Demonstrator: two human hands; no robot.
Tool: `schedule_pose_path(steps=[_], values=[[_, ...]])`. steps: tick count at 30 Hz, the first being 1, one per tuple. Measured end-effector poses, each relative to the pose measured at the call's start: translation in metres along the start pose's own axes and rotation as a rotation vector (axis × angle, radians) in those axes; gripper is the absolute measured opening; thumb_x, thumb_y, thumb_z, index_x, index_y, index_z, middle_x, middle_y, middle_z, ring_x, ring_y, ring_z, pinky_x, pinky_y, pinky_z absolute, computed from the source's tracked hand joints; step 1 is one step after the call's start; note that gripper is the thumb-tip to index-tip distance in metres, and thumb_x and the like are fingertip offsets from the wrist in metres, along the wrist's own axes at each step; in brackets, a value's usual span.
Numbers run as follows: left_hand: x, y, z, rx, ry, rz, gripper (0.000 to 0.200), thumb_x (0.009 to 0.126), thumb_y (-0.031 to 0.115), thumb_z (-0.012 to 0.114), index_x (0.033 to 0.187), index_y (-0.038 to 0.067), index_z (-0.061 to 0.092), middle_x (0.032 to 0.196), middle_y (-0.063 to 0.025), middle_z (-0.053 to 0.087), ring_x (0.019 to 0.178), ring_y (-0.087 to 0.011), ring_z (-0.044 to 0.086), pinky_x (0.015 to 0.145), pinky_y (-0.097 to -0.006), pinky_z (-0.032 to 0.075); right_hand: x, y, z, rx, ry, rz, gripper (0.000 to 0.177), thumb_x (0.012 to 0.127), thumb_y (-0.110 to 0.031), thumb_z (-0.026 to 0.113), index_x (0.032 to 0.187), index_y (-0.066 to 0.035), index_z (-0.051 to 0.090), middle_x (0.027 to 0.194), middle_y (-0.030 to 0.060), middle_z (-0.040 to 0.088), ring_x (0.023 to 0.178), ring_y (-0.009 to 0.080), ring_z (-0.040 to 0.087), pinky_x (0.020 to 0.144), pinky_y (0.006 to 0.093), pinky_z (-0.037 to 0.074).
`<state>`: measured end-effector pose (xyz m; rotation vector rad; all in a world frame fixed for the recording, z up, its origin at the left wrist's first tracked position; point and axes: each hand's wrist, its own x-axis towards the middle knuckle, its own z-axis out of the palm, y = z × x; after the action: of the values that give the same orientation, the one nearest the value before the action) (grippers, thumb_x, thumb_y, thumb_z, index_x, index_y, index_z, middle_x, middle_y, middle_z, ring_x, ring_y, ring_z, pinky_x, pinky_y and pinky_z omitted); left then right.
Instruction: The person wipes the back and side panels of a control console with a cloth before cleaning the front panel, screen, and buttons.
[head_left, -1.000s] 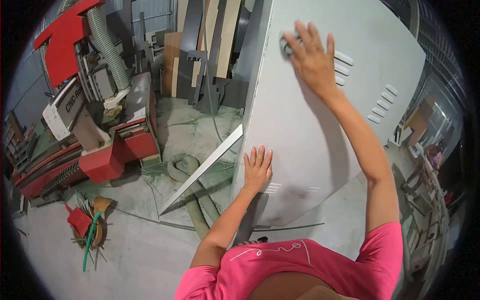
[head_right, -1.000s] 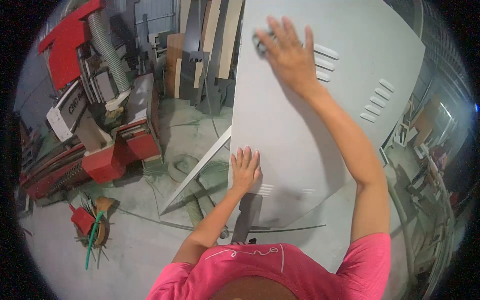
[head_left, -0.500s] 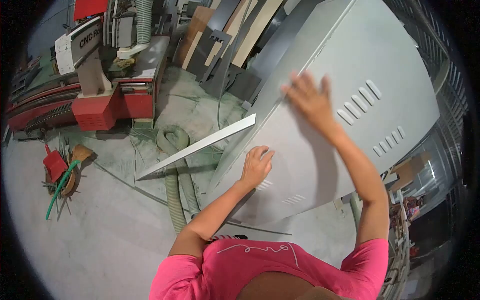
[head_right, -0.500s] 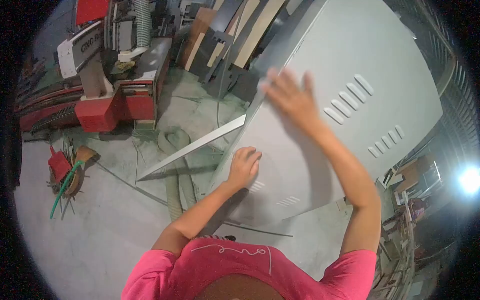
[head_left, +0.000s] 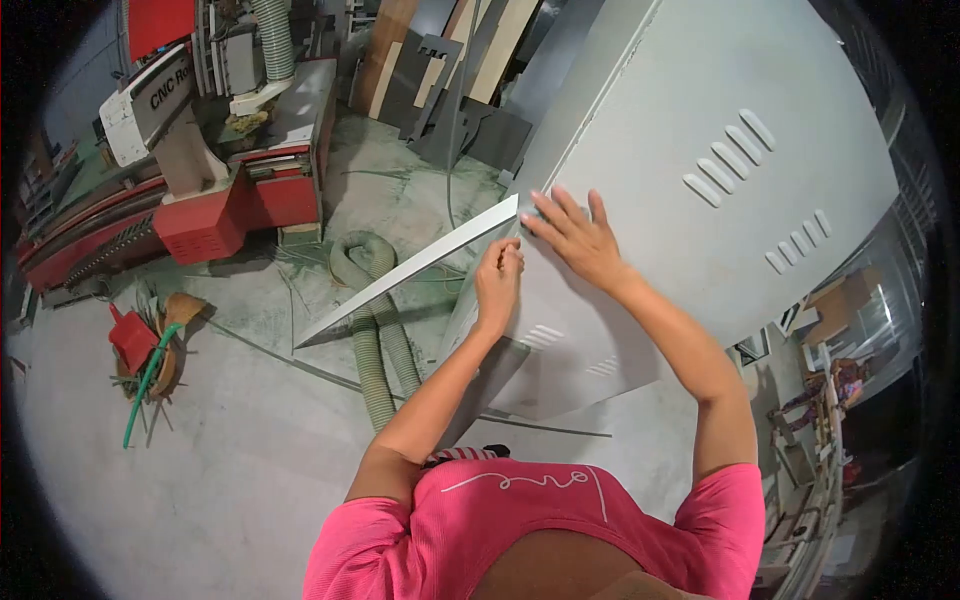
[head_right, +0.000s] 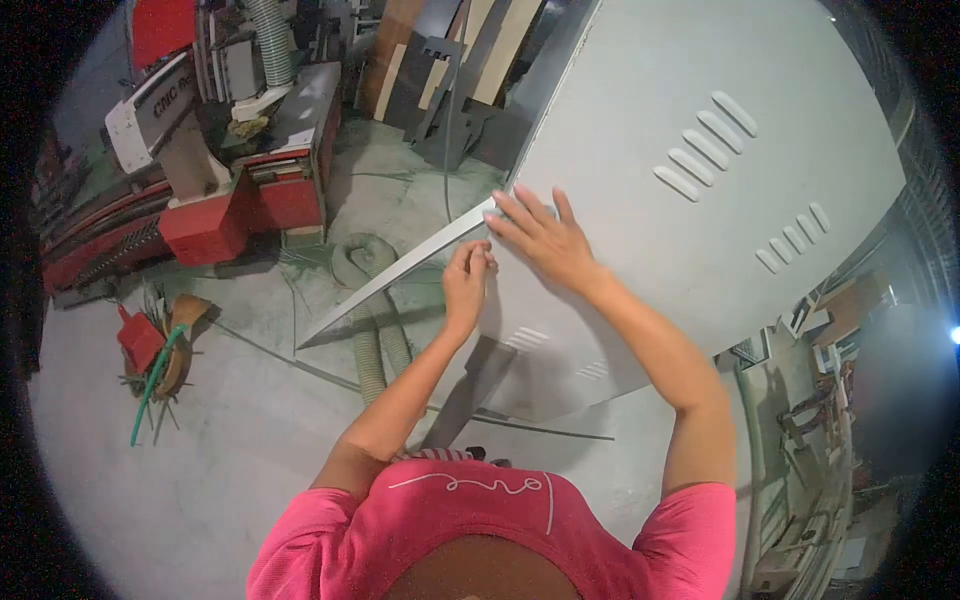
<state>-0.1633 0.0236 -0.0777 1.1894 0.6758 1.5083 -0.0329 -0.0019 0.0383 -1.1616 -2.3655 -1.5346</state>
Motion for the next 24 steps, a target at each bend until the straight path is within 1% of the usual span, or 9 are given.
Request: schedule_pose_path(steps=[6,7,10,11,15,17,19,20,24], values=[[0.013,0.052,0.015,-0.174,-0.066,0.05,0.023,0.096,0.015,0.049,0.111,0.0,0.056,0.084,-0.0046,0.06,0.074,-0.0102,0.057,0.069,-0.0246,0.047,-0.009,0.027,-0.011,0.156,0.175,0.237,0.029,0.078,-0.021,0.063,0.107,-0.021,0.058,0.128,0.0025,0.049,0.13,0.021,0.04,0.108,0.0501,0.02],[0.014,0.061,0.02,-0.176,-0.119,0.066,0.024,0.097,0.016,0.048,0.114,0.0,0.055,0.086,-0.0034,0.059,0.079,-0.0107,0.058,0.074,-0.0249,0.047,0.002,0.031,-0.025,0.084,0.28,0.245,0.021,0.076,-0.021,0.065,0.096,-0.02,0.06,0.111,-0.0002,0.051,0.116,0.0184,0.048,0.099,0.0468,0.029],[0.018,0.085,0.033,0.02,-0.109,0.236,0.026,0.097,0.017,0.049,0.115,-0.001,0.054,0.095,-0.0044,0.058,0.086,-0.013,0.058,0.079,-0.0275,0.047,0.017,0.046,-0.042,0.018,0.326,0.348,0.017,0.074,-0.021,0.066,0.09,-0.02,0.061,0.102,-0.0022,0.05,0.1,0.017,0.051,0.089,0.0421,0.033],[0.024,0.088,0.037,0.071,-0.067,0.365,0.025,0.095,0.015,0.05,0.114,0.0,0.055,0.107,-0.0088,0.057,0.099,-0.0176,0.055,0.086,-0.0315,0.045,0.025,0.053,-0.05,0.008,0.353,0.361,0.017,0.073,-0.022,0.066,0.089,-0.02,0.062,0.097,-0.0024,0.05,0.09,0.0171,0.051,0.078,0.0377,0.035],[0.053,0.139,0.054,0.208,0.023,0.754,0.027,0.087,0.002,0.053,0.114,0.001,0.055,0.108,-0.0143,0.054,0.099,-0.0263,0.053,0.084,-0.0358,0.045,0.032,0.052,-0.048,0.093,0.374,0.47,0.016,0.073,-0.021,0.066,0.088,-0.019,0.062,0.097,-0.0003,0.052,0.091,0.0175,0.052,0.074,0.0364,0.038],[0.072,0.159,0.067,0.336,0.078,1.047,0.034,0.085,0.002,0.052,0.119,0.002,0.054,0.122,-0.0159,0.051,0.115,-0.0337,0.048,0.094,-0.039,0.041,0.017,0.023,-0.025,0.303,0.285,0.603,0.017,0.072,-0.017,0.064,0.089,-0.015,0.06,0.097,0.0014,0.052,0.09,0.0182,0.053,0.075,0.0382,0.039],[0.091,0.176,0.084,0.397,0.031,1.193,0.038,0.086,0.003,0.052,0.124,0.003,0.052,0.128,-0.0159,0.048,0.121,-0.0343,0.044,0.099,-0.0408,0.037,-0.023,-0.022,-0.006,0.064,0.005,0.365,0.02,0.072,-0.014,0.061,0.092,-0.013,0.058,0.101,0.0019,0.054,0.09,0.0178,0.052,0.077,0.0388,0.039],[0.1,0.183,0.092,0.456,0.018,1.331,0.042,0.086,0.005,0.052,0.128,0.003,0.049,0.134,-0.0158,0.046,0.127,-0.0349,0.04,0.104,-0.0426,0.033,-0.045,-0.041,0.004,0.178,-0.024,0.31,0.02,0.073,-0.013,0.06,0.093,-0.014,0.058,0.104,0.0017,0.054,0.091,0.0173,0.053,0.078,0.0393,0.039],[0.122,0.187,0.111,0.828,-0.073,1.394,0.051,0.084,0.007,0.053,0.134,0.008,0.046,0.148,-0.0177,0.029,0.136,-0.042,0.026,0.109,-0.0474,0.025,-0.078,-0.055,-0.002,0.225,0.078,0.39,0.021,0.075,-0.012,0.059,0.094,-0.018,0.062,0.109,0.0001,0.054,0.097,0.0161,0.053,0.081,0.0404,0.039]])
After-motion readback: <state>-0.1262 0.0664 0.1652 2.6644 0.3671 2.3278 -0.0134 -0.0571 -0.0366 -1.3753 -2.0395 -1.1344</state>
